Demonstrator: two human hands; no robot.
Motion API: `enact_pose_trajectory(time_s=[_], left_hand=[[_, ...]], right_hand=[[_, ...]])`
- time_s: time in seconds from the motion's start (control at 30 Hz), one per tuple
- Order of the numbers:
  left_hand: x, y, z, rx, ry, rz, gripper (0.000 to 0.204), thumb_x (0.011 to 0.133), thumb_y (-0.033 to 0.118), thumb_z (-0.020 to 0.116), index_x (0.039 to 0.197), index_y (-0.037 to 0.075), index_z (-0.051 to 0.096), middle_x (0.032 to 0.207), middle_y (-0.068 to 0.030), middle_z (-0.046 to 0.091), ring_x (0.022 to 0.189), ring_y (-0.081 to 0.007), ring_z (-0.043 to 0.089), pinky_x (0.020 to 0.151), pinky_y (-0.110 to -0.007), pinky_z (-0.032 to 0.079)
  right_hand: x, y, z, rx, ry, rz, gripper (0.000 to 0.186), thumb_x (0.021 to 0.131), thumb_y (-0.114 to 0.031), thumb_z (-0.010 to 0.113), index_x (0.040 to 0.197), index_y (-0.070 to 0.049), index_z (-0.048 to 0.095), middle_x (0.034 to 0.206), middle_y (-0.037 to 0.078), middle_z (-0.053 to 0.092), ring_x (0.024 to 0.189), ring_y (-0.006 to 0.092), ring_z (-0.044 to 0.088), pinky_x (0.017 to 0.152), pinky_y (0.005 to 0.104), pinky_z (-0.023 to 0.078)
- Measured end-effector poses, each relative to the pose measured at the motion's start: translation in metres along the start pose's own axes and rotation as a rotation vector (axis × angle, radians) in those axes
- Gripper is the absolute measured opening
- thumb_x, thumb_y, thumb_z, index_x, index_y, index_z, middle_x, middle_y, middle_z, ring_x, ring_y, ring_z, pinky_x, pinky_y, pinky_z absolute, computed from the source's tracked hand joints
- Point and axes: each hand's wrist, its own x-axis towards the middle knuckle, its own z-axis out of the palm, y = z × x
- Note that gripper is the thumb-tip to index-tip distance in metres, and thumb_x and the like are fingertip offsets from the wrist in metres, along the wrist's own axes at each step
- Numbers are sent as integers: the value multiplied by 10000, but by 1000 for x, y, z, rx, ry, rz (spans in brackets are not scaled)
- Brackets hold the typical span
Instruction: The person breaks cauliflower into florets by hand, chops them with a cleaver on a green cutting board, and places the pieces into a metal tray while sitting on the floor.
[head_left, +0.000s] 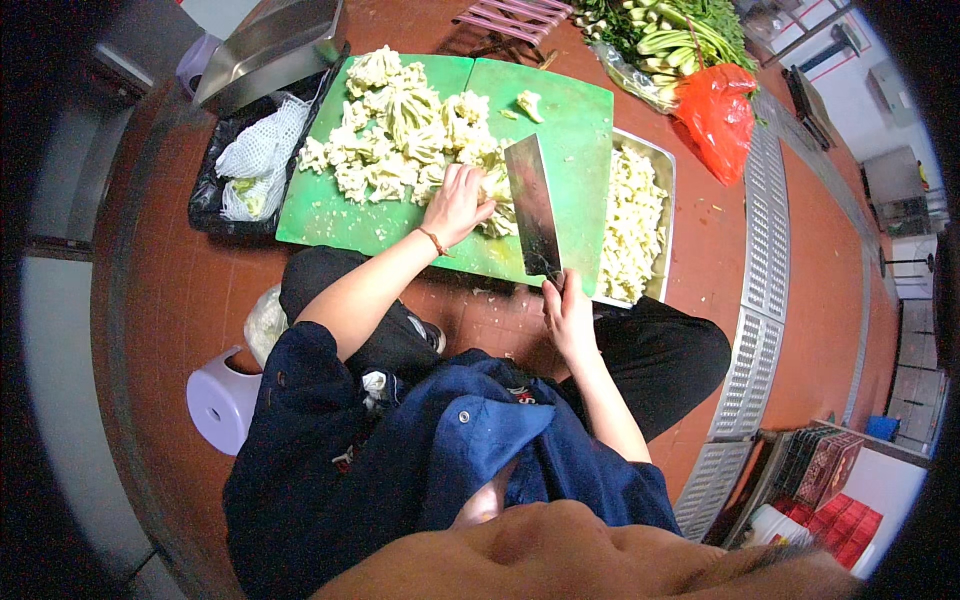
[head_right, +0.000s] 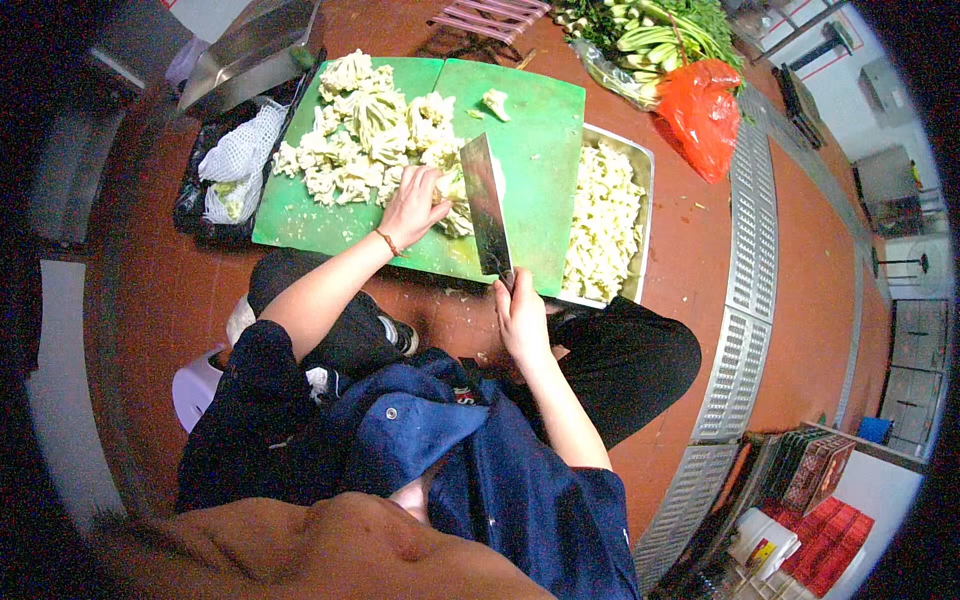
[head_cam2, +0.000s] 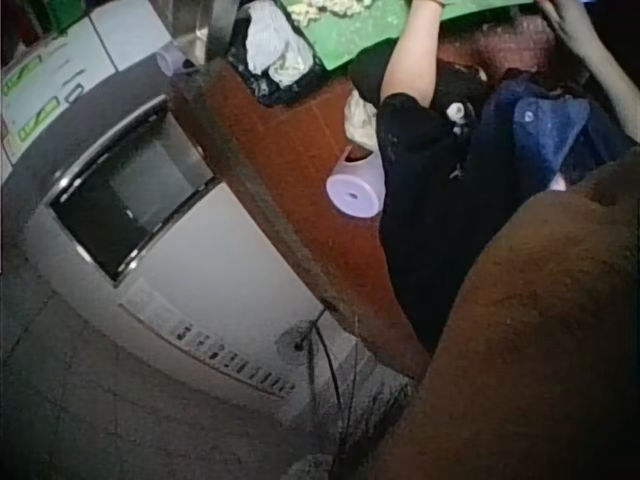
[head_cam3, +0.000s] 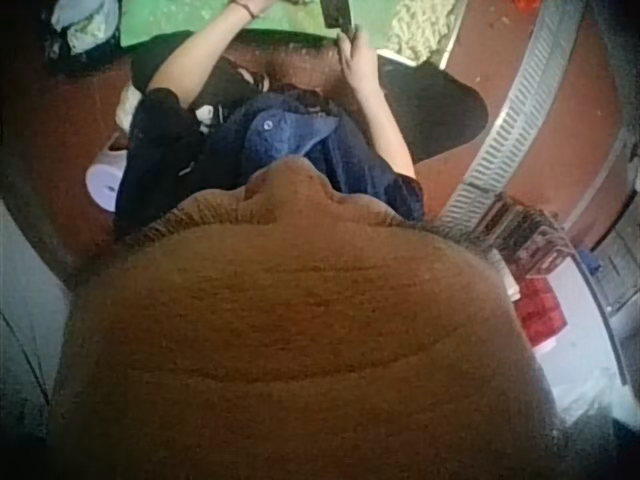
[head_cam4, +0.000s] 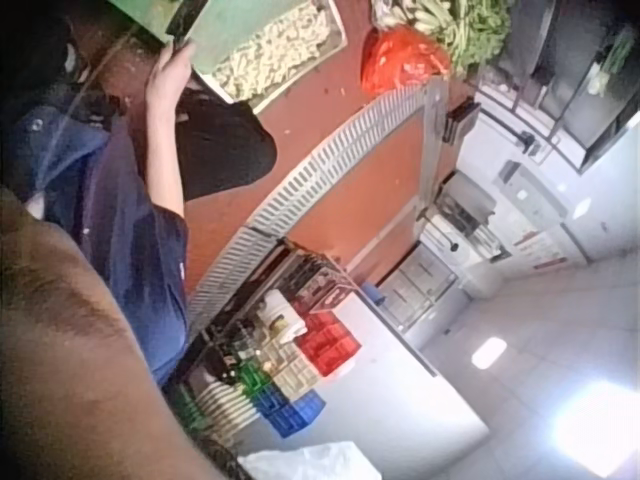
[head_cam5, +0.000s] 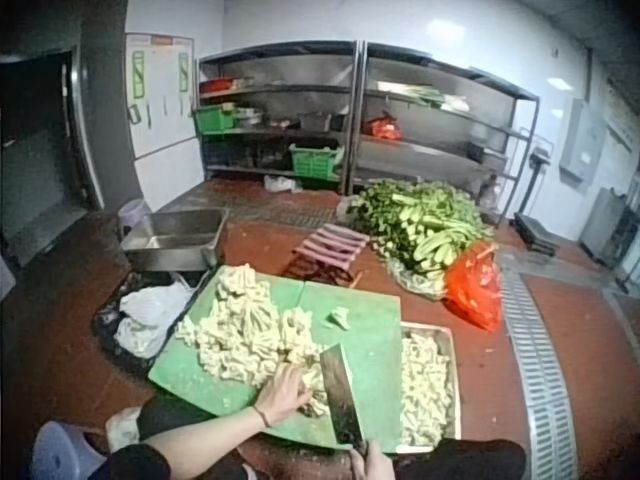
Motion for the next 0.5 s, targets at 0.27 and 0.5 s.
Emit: enact_pose_trajectory(time_s=[0.27, 0.5], left_hand=[[-6, 6, -4, -17, -9, -15, 514, 829, 208, 724, 1231, -40, 522, 1226, -192, 543, 1212, -369, 466, 1073, -435, 404], [-11, 6, -3, 6, -4, 38, 524, 823, 230, 739, 1215, -36, 514, 1228, -189, 542, 1216, -364, 468, 1062, -426, 426]], right_hand=[[27, -2, 14, -11, -66, 98, 250, 986, -198, 595, 1056, 14, 483, 844, 325, 643, 847, 526, 634, 714, 537, 496], [61, 2, 18, 36, -179, 184, 297, 988, -252, 605, 1035, 21, 498, 756, 269, 639, 726, 439, 664, 661, 487, 513]])
